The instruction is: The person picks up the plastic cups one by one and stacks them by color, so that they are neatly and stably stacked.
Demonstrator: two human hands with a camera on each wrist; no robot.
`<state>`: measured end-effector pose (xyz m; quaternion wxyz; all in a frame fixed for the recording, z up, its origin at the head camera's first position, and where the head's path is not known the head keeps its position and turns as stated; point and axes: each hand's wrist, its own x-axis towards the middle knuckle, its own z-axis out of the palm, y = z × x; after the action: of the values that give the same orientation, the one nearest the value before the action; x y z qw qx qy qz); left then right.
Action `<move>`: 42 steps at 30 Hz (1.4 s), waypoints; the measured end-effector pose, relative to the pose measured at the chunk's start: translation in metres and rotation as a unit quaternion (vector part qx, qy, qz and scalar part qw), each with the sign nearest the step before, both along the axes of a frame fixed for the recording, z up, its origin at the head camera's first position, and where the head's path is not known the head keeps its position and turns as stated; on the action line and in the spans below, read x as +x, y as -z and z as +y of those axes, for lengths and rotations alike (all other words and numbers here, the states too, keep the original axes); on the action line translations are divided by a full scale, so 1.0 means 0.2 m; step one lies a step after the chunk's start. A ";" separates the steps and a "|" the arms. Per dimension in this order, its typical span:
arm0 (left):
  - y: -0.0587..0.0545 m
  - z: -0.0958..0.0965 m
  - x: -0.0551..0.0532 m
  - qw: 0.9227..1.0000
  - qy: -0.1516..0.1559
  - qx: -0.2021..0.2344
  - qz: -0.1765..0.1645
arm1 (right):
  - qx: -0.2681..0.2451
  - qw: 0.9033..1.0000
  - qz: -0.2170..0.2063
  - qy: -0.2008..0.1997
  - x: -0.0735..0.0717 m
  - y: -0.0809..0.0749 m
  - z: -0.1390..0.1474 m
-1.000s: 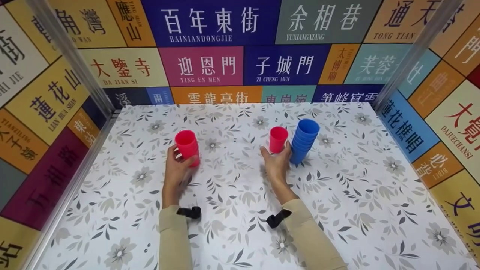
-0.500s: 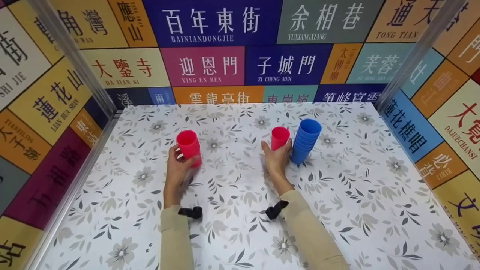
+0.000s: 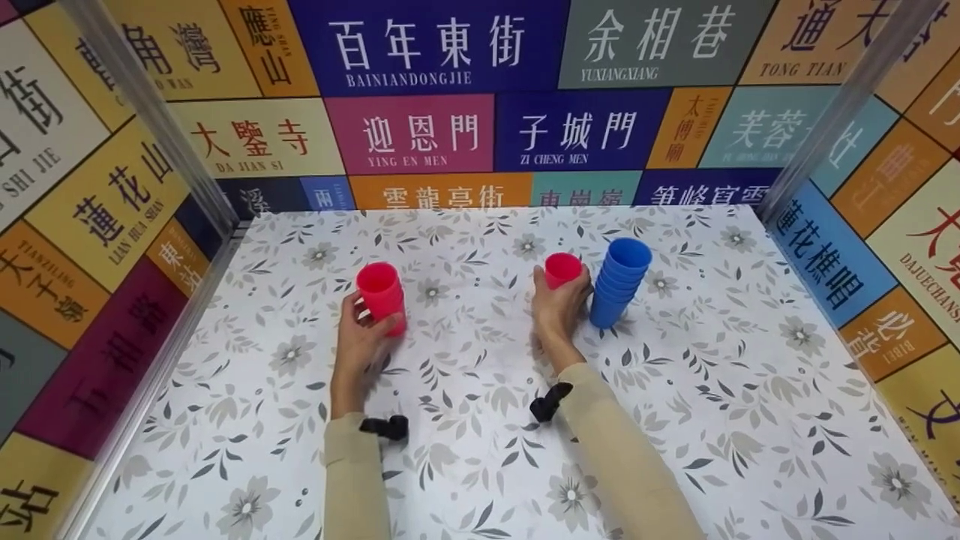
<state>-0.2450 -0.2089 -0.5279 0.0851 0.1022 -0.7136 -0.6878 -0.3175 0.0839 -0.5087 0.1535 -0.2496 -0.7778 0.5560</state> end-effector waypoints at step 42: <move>0.00 0.00 0.00 1.000 0.005 0.018 0.000 | -0.050 0.957 0.235 -0.162 0.12 -0.39 -0.24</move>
<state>-0.2451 -0.2089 -0.5273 0.0800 0.1004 -0.7013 -0.7012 -0.2941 0.0351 -0.4298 0.2271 0.0104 -0.7207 0.6549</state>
